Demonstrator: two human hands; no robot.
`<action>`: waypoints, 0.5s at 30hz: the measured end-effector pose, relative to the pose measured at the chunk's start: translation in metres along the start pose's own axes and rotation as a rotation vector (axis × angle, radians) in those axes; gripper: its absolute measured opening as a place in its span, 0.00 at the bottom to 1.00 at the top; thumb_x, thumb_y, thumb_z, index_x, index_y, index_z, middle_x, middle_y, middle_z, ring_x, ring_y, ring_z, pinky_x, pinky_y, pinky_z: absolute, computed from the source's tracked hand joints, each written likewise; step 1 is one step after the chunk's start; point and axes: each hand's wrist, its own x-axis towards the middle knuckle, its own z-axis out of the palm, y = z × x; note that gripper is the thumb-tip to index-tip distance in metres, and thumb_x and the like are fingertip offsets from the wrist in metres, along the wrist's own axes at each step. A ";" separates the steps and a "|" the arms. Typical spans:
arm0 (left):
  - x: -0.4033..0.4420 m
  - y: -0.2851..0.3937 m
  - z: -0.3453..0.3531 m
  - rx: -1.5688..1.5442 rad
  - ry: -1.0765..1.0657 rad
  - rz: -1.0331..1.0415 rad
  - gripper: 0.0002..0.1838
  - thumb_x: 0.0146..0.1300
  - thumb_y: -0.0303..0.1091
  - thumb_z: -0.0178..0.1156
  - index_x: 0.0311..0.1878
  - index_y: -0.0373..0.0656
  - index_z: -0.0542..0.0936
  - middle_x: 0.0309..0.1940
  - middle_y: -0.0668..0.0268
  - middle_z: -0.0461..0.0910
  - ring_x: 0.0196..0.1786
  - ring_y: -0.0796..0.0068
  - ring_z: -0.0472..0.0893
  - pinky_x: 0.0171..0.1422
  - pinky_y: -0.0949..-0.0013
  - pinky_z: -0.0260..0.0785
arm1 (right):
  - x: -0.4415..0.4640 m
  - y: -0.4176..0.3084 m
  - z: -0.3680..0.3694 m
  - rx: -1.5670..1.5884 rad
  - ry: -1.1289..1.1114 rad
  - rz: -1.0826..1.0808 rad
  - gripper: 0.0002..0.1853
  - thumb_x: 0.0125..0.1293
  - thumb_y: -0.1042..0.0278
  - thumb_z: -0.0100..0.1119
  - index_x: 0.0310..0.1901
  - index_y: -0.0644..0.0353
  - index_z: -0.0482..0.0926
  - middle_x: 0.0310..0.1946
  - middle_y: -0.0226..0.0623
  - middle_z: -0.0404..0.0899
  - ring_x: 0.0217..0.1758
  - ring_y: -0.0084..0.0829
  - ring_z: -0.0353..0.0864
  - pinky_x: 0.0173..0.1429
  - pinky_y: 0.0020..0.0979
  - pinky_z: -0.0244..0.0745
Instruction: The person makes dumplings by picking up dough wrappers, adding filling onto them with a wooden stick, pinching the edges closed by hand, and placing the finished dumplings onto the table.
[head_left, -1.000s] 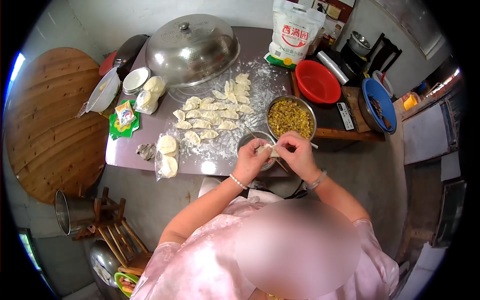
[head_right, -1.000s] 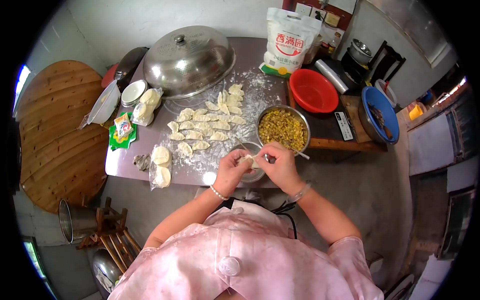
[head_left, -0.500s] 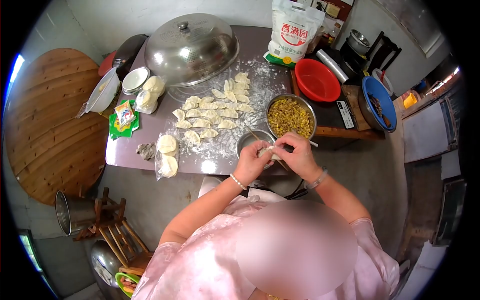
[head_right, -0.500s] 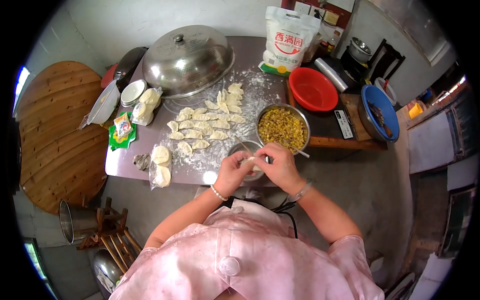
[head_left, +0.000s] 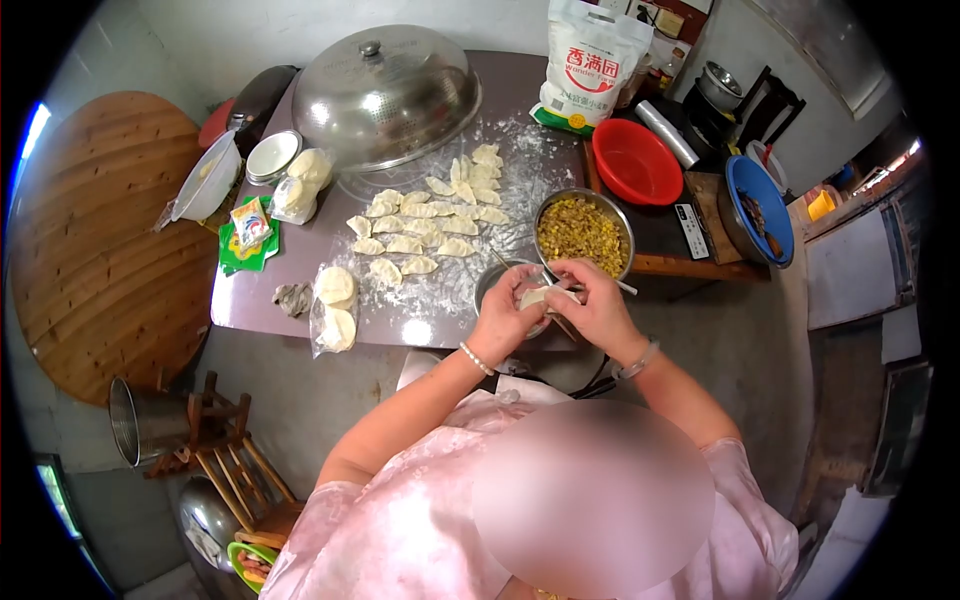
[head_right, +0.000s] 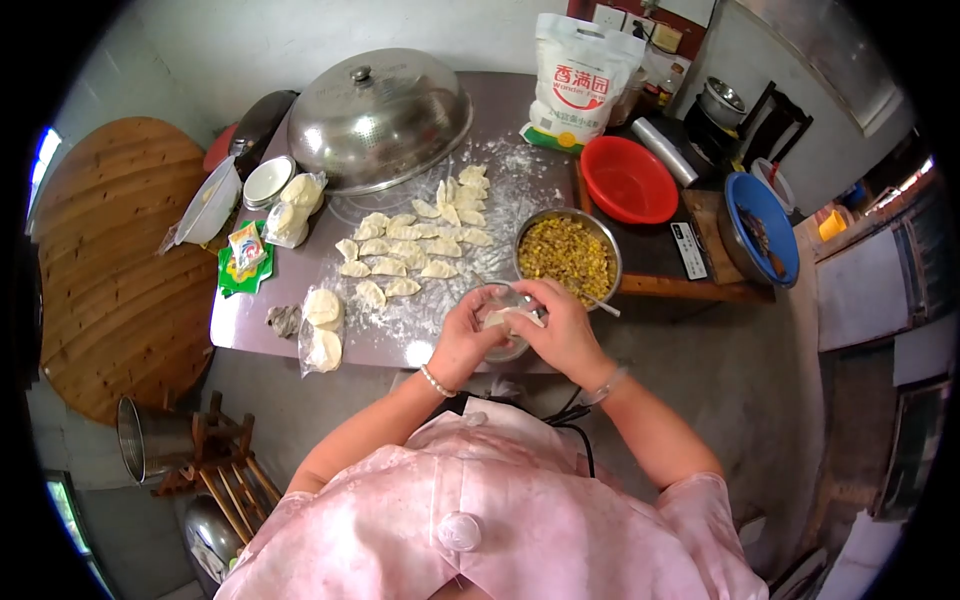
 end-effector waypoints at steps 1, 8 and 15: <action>0.001 0.001 0.001 -0.015 0.006 -0.014 0.24 0.55 0.18 0.57 0.56 0.34 0.67 0.41 0.61 0.77 0.37 0.78 0.78 0.38 0.77 0.74 | 0.000 0.008 0.000 -0.023 -0.014 -0.063 0.08 0.55 0.72 0.62 0.36 0.65 0.79 0.32 0.38 0.77 0.36 0.31 0.78 0.37 0.28 0.71; -0.001 -0.001 -0.005 0.014 -0.073 -0.049 0.26 0.55 0.19 0.59 0.58 0.35 0.65 0.46 0.60 0.76 0.43 0.77 0.78 0.42 0.74 0.75 | -0.004 0.026 0.004 0.262 -0.043 0.203 0.08 0.59 0.72 0.60 0.38 0.66 0.79 0.32 0.32 0.78 0.22 0.18 0.74 0.22 0.20 0.68; -0.004 -0.004 -0.011 0.115 0.043 -0.066 0.16 0.56 0.23 0.61 0.48 0.32 0.74 0.35 0.64 0.80 0.34 0.81 0.79 0.39 0.78 0.74 | -0.002 0.022 0.004 0.294 -0.065 0.292 0.08 0.59 0.72 0.60 0.38 0.67 0.79 0.26 0.32 0.79 0.18 0.17 0.73 0.22 0.19 0.68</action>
